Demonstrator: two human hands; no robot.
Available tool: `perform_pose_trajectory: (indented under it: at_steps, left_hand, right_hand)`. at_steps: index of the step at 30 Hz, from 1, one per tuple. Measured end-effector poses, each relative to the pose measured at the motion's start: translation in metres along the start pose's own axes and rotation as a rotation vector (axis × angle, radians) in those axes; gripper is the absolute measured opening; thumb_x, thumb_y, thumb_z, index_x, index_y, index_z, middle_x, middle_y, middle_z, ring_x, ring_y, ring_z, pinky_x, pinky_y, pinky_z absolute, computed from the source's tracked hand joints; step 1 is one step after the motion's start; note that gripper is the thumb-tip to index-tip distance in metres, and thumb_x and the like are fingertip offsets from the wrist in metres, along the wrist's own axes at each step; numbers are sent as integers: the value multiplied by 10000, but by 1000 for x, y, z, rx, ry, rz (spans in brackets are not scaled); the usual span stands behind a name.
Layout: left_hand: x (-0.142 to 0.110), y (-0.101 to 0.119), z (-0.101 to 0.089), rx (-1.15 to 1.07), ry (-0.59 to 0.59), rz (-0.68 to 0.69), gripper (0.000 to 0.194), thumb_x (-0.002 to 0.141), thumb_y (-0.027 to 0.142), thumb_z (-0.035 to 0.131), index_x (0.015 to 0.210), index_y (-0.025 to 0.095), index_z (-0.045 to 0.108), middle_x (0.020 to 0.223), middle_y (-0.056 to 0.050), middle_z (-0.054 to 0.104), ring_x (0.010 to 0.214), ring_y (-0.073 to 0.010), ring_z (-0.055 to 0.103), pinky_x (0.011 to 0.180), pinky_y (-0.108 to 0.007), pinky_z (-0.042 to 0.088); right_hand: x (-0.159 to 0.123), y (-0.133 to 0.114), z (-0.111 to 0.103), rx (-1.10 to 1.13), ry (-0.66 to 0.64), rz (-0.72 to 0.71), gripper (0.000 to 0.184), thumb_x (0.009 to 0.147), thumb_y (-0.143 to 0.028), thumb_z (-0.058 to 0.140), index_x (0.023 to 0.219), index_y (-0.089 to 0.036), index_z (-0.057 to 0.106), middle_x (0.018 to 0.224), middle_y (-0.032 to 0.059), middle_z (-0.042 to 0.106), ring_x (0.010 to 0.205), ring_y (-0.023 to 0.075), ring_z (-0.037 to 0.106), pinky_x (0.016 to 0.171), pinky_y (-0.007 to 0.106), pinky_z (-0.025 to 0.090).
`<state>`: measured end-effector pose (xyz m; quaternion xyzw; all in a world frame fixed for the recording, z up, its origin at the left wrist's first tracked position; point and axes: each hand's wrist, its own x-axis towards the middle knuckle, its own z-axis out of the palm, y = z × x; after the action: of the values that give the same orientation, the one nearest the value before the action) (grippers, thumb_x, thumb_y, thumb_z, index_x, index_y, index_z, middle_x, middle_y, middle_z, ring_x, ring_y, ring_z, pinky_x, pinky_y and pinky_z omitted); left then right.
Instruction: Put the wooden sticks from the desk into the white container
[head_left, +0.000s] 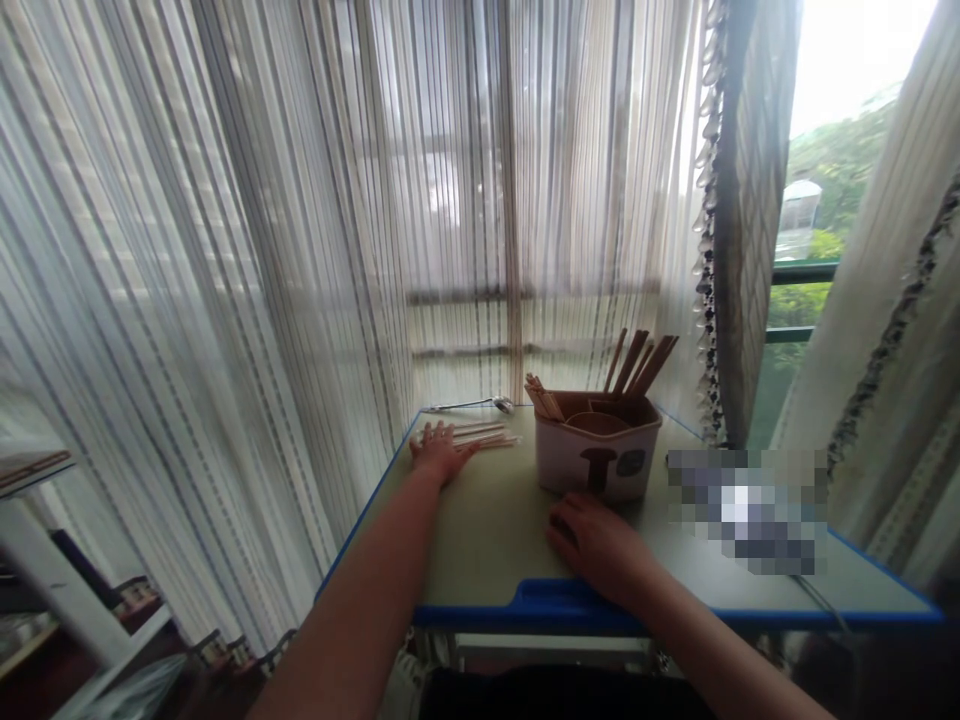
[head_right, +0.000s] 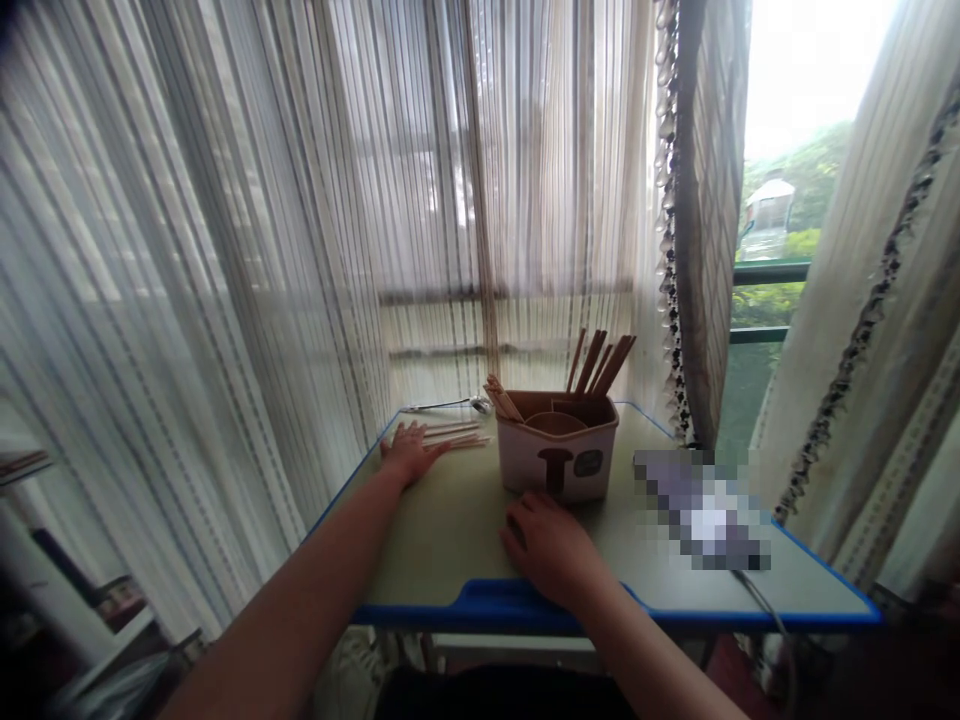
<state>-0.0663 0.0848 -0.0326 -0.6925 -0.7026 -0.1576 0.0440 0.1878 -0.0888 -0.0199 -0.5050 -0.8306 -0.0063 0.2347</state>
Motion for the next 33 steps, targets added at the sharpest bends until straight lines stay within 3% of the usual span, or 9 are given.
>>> perform_pose_trajectory:
  at_steps: [6,10,14,17,25,33]
  left_hand:
    - [17,11,-12,83,150,91,804,634,755,289,1229,233,428,1394,-81,240,1296,-314,20,997,-500,65]
    - [37,15,-6,2,34,15,817,634,765,249,1199,211,455,1312,-133,379,1222,-348,255,939,-515,180]
    - [40,14,10,-23,-11,20,840,579,799,270,1050,172,569,1085,-186,557,1026,-371,448,880,-531,215]
    - [31,13,15,-32,49,79,852,594,792,252,1045,143,571,1086,-205,545,1041,-380,428,895,-533,179]
    - [9,16,2,-10,-129,105,853,611,787,208,1214,232,443,1294,-101,413,1169,-332,339,956,-462,197]
    - [-67,19,-18,87,-140,162,843,665,758,136,1284,224,339,1354,-89,325,1227,-293,270,986,-454,169]
  right_hand:
    - [2,4,2,42,6,52,225,818,-337,391,835,-214,579,880,54,538,842,183,497,743,289,379]
    - [4,7,3,68,-1,74,215,817,-342,390,825,-227,572,885,46,547,845,186,503,732,288,383]
    - [6,8,5,81,-32,77,245,829,-367,365,807,-229,567,879,47,549,836,184,508,734,288,384]
    - [8,7,5,74,-55,72,266,836,-382,347,811,-226,562,873,50,547,835,188,507,741,297,382]
    - [11,10,7,83,-64,39,322,842,-407,323,785,-204,566,840,60,547,790,178,513,717,284,373]
    - [1,8,5,33,10,22,337,844,-395,327,803,-183,586,835,64,556,783,159,511,698,254,354]
